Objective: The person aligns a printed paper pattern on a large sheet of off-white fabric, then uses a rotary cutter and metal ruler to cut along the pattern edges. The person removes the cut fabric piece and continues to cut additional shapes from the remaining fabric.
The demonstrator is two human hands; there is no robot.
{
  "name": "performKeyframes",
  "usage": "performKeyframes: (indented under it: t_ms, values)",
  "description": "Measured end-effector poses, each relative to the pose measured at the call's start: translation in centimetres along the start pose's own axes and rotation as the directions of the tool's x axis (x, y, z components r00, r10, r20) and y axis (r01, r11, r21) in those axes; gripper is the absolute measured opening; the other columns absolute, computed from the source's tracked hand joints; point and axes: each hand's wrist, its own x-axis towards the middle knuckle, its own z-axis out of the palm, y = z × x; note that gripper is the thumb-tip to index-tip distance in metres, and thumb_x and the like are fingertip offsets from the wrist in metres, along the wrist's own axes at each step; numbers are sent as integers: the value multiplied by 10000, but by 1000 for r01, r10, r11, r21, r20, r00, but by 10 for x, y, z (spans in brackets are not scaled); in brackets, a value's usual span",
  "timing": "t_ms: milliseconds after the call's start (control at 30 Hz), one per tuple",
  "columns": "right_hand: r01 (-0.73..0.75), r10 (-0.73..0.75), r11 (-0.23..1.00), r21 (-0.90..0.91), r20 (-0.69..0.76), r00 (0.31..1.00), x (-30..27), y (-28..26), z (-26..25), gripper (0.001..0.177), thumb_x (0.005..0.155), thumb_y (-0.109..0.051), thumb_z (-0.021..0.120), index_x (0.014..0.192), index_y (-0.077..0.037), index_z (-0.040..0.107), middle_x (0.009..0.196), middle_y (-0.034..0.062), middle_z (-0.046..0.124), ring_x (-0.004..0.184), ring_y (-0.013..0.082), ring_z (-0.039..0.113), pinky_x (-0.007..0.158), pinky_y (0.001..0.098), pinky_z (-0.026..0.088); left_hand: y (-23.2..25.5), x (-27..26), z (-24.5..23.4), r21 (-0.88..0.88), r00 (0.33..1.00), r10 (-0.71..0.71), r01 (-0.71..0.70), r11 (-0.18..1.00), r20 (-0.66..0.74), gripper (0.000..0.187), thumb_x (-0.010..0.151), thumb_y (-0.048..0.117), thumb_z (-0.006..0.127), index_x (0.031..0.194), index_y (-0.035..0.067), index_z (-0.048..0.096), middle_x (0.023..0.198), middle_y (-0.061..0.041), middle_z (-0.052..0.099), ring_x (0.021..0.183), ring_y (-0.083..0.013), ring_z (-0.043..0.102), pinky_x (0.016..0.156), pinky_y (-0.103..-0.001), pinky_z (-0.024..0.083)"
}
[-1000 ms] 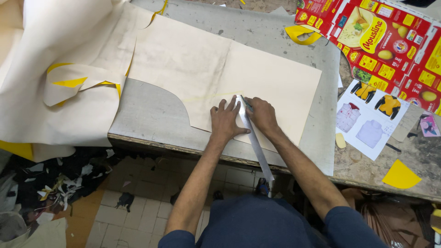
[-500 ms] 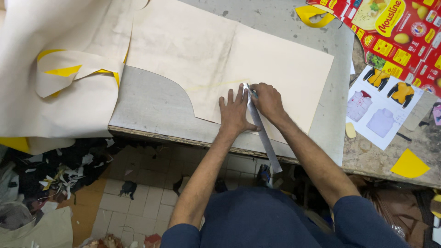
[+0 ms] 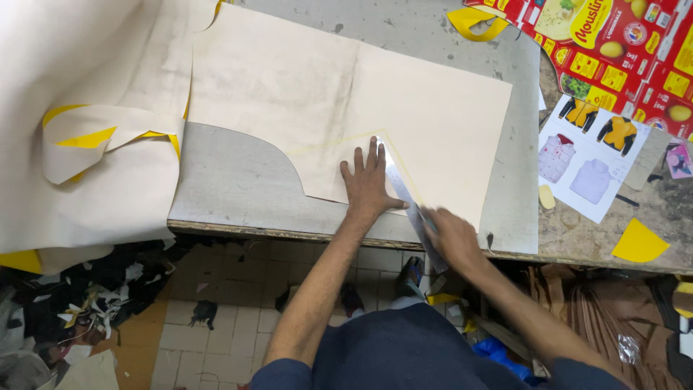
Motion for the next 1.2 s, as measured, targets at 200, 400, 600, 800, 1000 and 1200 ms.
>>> performKeyframes:
  t_ms: [200, 400, 600, 800, 1000, 1200]
  values:
    - [25, -26, 997, -79, -23, 999, -74, 16, -2, 451, 880, -193, 677, 1327, -144, 642, 992, 112, 716, 773, 324, 715, 675, 445, 595, -1, 0, -2, 26, 999, 5, -6, 1000, 46, 1527, 442, 737, 915, 1601, 39, 208, 1707, -134, 111, 1523, -414, 186, 1114, -720, 211]
    - [-171, 174, 980, -98, 18, 985, -76, 9, -18, 365, 937, -260, 659, 1286, -154, 662, 1059, 81, 738, 807, 291, 747, 686, 422, 612, -2, -6, -8, 11, 998, 34, -34, 999, 52, 1496, 483, 763, 891, 1596, 40, 200, 1697, -138, 98, 1521, -412, 163, 1114, -713, 201]
    - [-574, 563, 799, 180, 112, 819, -85, 0, 8, 481, 891, -385, 781, 1224, -46, 701, 878, 183, 774, 725, 266, 751, 625, 387, 577, -10, -1, -17, 48, 994, 93, -95, 994, 56, 1335, 586, 742, 834, 1589, 69, 263, 1699, -120, 164, 1487, -382, 250, 1077, -647, 291]
    - [-556, 526, 478, 680, 286, 801, -76, 29, 48, 307, 875, -228, 767, 1063, 15, 774, 693, 134, 778, 503, 131, 586, 463, 298, 449, -40, 24, -24, -3, 965, 250, -251, 968, 81, 874, 865, 242, 729, 1600, 61, 293, 1685, -140, 266, 1360, -382, 437, 1014, -510, 460]
    - [-588, 627, 81, 805, 417, 658, -115, 21, 46, 286, 903, -197, 726, 1049, 48, 729, 736, 139, 737, 413, 110, 393, 391, 295, 274, -111, 80, -67, -274, 878, 463, -419, 866, 123, 797, 797, -152, 589, 1527, 135, 450, 1553, -143, 450, 1200, -337, 600, 951, -417, 542]
    - [-454, 828, 30, 891, 233, 511, -110, -104, 82, 257, 920, -203, 694, 1039, 25, 696, 692, 72, 670, 404, 89, 382, 373, 283, 260, -162, 149, -93, -233, 543, 828, -794, 561, 143, 419, 811, 65, 755, 1225, 116, 729, 1359, -36, 659, 1205, -264, 612, 963, -404, 525]
